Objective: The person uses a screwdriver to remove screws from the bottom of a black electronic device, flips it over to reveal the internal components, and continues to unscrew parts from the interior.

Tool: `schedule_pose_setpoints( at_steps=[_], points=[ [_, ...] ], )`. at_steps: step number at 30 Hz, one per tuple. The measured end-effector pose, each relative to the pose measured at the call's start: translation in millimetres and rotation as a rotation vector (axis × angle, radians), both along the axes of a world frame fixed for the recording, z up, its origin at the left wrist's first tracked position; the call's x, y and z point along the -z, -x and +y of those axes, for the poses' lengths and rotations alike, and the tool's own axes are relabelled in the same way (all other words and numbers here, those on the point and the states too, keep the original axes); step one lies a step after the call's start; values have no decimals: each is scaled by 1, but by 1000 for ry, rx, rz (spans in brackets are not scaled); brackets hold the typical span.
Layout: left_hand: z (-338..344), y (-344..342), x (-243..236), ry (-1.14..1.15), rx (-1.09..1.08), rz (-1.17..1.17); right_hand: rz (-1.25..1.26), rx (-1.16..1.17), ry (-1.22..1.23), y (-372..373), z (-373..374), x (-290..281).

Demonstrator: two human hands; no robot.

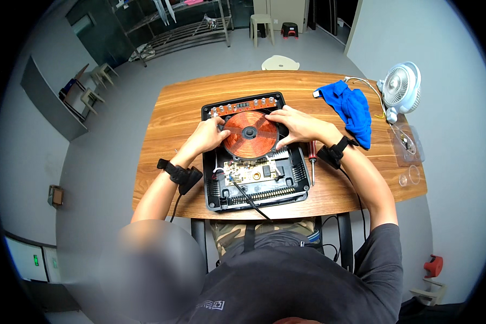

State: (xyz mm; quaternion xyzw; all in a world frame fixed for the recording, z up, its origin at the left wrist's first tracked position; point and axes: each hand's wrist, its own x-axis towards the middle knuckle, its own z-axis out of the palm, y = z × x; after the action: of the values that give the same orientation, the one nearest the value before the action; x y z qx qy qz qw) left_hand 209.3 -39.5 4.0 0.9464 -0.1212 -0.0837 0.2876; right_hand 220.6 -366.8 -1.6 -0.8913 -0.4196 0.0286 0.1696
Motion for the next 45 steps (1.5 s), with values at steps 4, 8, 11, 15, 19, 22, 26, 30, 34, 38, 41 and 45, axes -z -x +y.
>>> schedule_pose_setpoints(
  at_steps=[4, 8, 11, 15, 19, 22, 26, 30, 34, 38, 41, 45],
  points=[
    [1, 11, -3, 69, -40, 0, 23, -9, -35, 3, -1, -1],
    [-2, 23, -10, 108, -78, -24, 26, 4, -24, 3, -2, 0],
    [4, 27, -5, 188, -72, -14, 32, 11, -31, 3, -2, 3],
    [13, 39, -3, 202, -88, -45, 44, 15, -46, 4, -3, 6],
    [23, 51, 1, 89, 95, -114, 68, 22, -36, 6, -2, 2],
    [24, 64, 6, -44, 258, -126, 53, 20, -29, 5, -2, 4],
    [19, 72, 11, -104, 344, -187, 68, 28, -33, 4, -3, 7],
    [13, 78, 17, -82, 326, -201, 77, 34, -27, 5, -2, 7],
    [12, 79, 18, -90, 325, -232, 77, 38, -31, 5, -2, 8],
    [9, 81, 20, -133, 322, -255, 63, 26, -33, 4, -3, 9],
    [5, 88, 23, -190, 341, -349, 52, 17, -56, 3, -3, 12],
    [5, 92, 27, -245, 385, -474, 59, 19, -58, 4, -3, 10]
  ],
)
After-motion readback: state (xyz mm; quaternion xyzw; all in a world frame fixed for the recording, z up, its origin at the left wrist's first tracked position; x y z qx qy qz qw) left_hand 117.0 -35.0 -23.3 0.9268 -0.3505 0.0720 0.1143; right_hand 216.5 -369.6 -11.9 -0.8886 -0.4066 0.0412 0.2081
